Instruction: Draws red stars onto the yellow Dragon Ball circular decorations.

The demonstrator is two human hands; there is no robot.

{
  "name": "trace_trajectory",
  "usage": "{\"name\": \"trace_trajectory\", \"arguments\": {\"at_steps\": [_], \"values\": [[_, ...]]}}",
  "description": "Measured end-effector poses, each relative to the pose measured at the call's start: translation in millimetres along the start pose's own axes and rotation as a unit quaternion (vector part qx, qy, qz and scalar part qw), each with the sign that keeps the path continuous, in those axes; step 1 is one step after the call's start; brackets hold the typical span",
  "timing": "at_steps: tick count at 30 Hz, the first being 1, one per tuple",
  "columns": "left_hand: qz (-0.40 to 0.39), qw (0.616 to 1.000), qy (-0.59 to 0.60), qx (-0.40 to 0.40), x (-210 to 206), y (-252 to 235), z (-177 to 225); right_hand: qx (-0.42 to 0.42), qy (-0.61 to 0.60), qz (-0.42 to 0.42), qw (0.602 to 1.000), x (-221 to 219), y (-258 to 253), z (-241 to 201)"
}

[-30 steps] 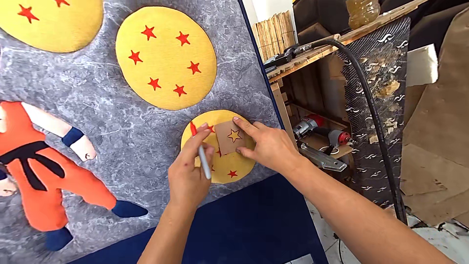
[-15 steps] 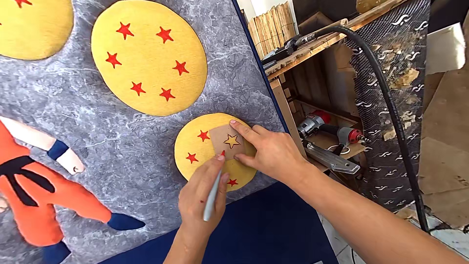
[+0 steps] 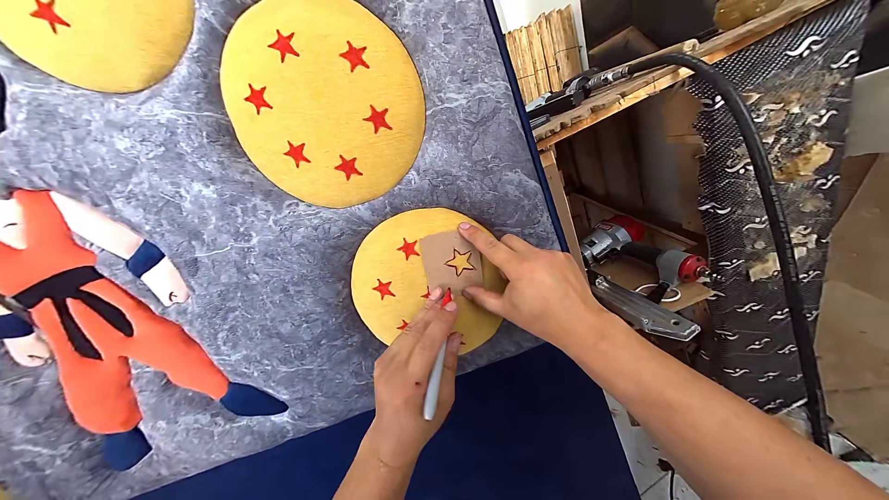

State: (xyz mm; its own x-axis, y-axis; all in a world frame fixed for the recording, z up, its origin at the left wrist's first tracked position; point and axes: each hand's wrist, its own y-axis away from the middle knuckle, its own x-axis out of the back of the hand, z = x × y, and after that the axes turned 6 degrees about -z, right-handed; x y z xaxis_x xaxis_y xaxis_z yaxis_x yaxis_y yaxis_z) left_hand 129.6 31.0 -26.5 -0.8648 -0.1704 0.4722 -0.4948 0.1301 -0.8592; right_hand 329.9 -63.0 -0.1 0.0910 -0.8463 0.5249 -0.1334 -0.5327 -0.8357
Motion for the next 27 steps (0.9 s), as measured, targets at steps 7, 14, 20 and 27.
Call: {"name": "trace_trajectory", "arguments": {"at_steps": [7,14,20,27], "values": [[0.025,0.996,0.064,0.060,17,-57,1,-0.021,-0.013,-0.035,0.999,4,-2,-4],[-0.004,0.998,-0.010,0.067,3,-73,-3,-0.021,-0.017,-0.043,0.999,3,-3,-4],[0.001,0.996,-0.084,0.033,-6,-69,2,-0.025,-0.025,-0.056,0.998,5,-3,-5],[-0.032,0.997,-0.071,0.021,4,-74,-3,-0.025,-0.028,-0.060,0.997,5,-4,-6]]}}
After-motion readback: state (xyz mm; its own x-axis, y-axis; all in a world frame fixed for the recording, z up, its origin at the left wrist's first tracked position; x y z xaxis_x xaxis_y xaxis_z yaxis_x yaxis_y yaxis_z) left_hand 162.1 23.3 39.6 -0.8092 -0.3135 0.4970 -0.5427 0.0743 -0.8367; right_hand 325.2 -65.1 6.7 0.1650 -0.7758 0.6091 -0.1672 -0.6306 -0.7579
